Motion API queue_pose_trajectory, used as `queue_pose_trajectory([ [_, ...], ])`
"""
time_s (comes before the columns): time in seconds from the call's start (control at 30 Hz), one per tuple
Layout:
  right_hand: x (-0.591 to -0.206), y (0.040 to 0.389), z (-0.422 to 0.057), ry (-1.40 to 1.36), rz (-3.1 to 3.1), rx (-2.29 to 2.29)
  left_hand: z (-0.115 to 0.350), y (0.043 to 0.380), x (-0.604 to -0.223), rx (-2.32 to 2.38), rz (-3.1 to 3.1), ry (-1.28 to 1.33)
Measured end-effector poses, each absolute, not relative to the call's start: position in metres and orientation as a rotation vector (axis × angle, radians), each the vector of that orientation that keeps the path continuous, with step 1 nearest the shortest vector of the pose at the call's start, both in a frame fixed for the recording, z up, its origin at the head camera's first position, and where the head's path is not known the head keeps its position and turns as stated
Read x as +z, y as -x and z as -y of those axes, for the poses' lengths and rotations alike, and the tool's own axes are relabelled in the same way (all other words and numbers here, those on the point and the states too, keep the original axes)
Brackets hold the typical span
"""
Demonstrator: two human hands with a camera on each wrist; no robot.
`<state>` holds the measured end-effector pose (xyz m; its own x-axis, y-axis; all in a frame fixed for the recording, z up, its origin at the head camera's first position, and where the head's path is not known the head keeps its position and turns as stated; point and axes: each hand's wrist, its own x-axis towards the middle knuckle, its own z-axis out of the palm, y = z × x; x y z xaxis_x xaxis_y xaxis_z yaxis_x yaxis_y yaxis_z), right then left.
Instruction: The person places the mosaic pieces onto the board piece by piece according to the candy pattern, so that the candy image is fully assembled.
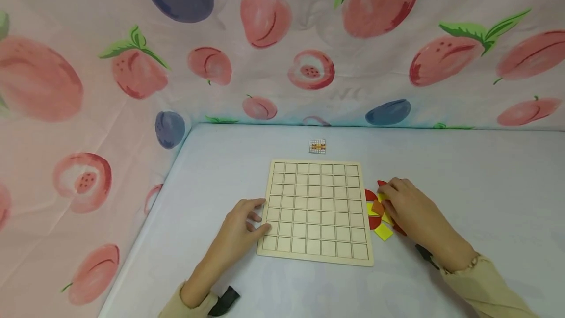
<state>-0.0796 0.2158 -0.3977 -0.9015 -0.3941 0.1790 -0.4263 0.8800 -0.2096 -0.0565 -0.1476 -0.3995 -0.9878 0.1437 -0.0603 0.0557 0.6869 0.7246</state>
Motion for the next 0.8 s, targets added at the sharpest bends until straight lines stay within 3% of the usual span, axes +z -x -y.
queue_pose_trajectory([
  [0.8,-0.3881,0.0883,-0.2153,-0.577,3.089,0.348,0.1494,0.0645,-0.403,1.264,-2.679,-0.135],
])
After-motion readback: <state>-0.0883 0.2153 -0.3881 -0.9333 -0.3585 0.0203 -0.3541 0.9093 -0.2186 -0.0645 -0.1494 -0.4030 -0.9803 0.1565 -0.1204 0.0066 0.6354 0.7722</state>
